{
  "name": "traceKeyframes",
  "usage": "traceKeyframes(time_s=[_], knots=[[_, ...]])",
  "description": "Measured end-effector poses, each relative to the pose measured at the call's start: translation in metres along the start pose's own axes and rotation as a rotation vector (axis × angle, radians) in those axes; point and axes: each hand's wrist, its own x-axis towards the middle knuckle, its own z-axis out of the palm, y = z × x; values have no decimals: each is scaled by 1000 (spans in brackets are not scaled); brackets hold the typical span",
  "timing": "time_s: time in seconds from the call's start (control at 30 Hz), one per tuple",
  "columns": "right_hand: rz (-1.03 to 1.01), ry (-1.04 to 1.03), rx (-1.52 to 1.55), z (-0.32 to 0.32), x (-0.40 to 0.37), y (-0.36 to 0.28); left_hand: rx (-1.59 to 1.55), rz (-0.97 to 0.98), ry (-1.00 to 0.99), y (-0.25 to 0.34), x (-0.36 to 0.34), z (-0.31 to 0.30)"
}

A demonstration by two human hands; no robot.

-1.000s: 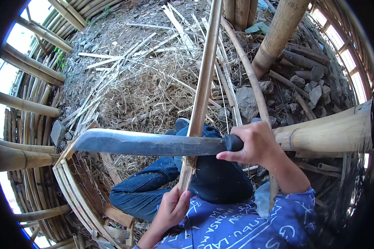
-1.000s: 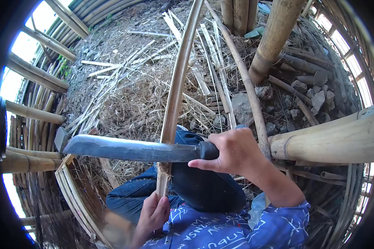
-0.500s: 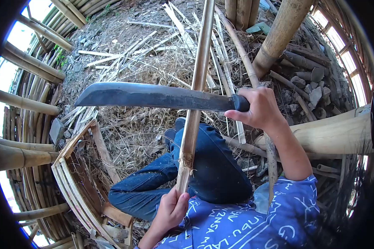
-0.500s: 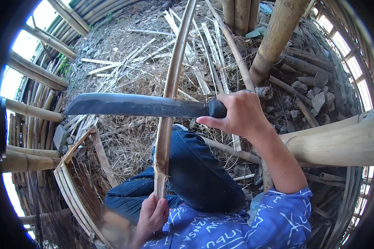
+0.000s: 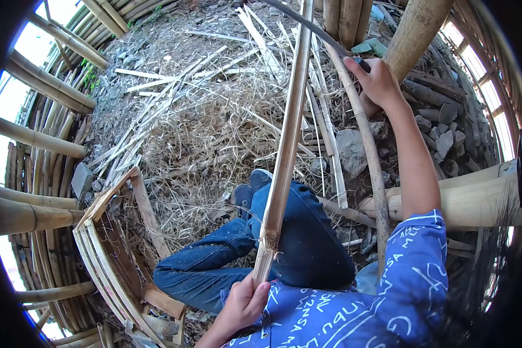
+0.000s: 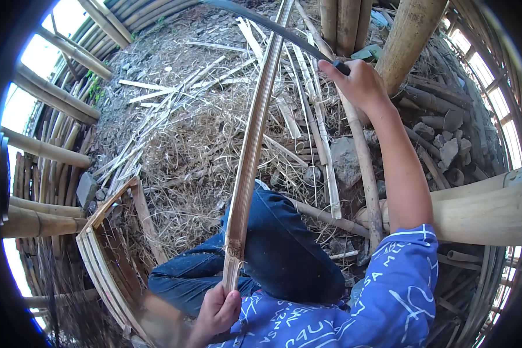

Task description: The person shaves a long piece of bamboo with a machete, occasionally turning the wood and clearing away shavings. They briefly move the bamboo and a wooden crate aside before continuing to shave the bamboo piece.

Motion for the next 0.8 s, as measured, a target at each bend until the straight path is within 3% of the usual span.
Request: traceKeyframes(time_s=[0.27, 0.33, 0.4, 0.43, 0.47, 0.57, 0.63, 0.7, 0.8], knots=[[66, 48, 114, 2, 33, 2, 4, -12, -8, -3, 2, -3], [64, 37, 297, 0, 12, -15, -54, -20, 1, -7, 2, -3], [115, -152, 472, -1, -21, -22, -57, -15, 9, -6, 2, -1], [73, -98, 509, 3, -48, -33, -56, -12, 11, -5, 3, -1], [87, -208, 516, 8, -70, -30, -58, -13, 16, -5, 4, -2], [-163, -266, 362, 1, -142, -56, -71, -18, -11, -5, 6, -1], [-109, -365, 348, -9, -178, -69, -103, -14, 3, -4, 7, 0], [-330, -347, 137, -13, -198, -80, -91, -8, 1, -9, 6, 0], [-284, -368, 174, -11, -202, -78, -69, 27, 11, -16, 7, 1]])
